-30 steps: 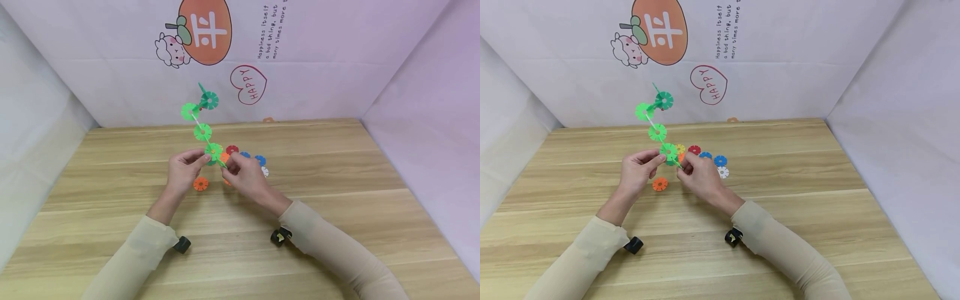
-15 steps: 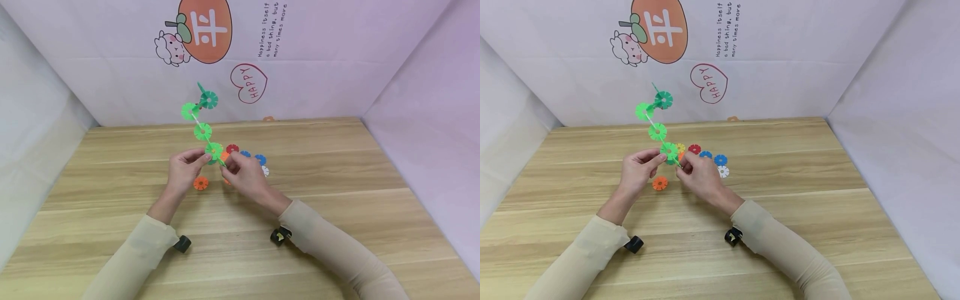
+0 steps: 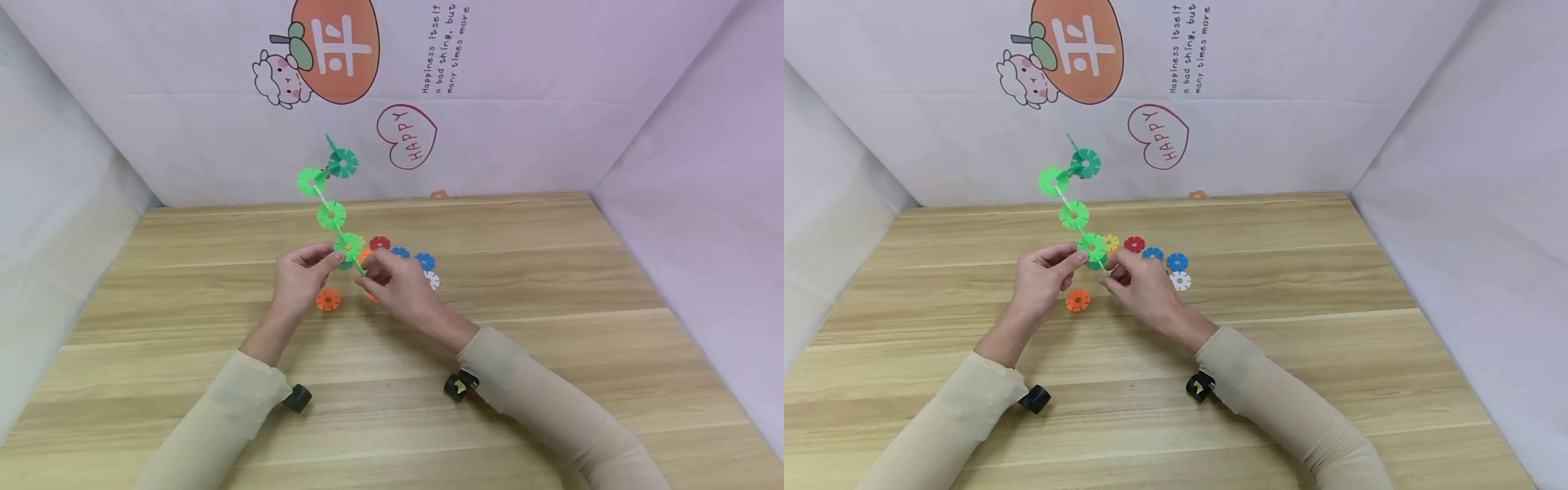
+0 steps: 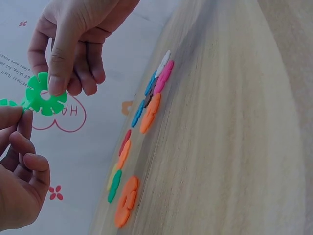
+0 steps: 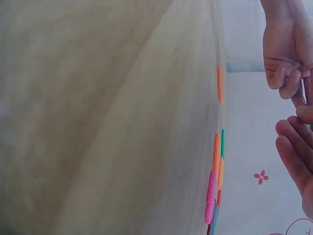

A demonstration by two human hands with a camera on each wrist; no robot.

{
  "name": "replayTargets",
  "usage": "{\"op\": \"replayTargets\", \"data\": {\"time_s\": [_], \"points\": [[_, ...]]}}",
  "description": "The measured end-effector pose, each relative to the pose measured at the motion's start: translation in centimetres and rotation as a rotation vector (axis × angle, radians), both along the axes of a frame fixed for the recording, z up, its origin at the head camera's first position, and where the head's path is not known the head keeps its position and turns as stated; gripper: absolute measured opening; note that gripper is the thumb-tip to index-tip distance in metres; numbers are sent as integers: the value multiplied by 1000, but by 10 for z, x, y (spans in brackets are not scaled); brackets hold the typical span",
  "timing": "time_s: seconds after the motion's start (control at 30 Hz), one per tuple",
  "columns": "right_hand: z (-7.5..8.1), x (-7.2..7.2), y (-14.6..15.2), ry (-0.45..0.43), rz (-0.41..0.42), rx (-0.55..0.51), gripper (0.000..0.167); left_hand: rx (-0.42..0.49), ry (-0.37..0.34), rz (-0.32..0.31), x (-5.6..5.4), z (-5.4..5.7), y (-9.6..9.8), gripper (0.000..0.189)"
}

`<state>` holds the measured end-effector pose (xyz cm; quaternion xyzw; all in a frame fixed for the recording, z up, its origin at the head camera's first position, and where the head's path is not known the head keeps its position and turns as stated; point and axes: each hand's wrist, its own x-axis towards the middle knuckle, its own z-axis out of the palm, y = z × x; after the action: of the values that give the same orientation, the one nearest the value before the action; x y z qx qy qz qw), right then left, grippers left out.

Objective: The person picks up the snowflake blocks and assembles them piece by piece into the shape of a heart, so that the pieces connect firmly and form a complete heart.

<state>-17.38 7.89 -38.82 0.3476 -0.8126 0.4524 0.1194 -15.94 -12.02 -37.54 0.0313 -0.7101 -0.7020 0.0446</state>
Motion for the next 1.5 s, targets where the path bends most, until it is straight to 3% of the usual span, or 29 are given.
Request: {"op": "replayTargets", "data": {"time_s": [0.23,0.47,0.7,1.07,1.33,1.5], "points": [[3,-4,6,-12,12,66,31,-29,-11,-27,1,-1,-2,24],[10,-13,14,-50,-35,231,70,-68,-44,-93,1,-1,-5,25],[14,-18,18,95,46,347,71,-119,-50,-173,2,0,-5,26],[18,-17,22,304,5,462,80,-139,-40,-212,1,2,-4,27],[17,-21,23,502,20,456,76,-141,-42,-233,2,4,-3,24],[16,-22,24,569,34,457,71,-142,-54,-237,1,3,-3,26]]}}
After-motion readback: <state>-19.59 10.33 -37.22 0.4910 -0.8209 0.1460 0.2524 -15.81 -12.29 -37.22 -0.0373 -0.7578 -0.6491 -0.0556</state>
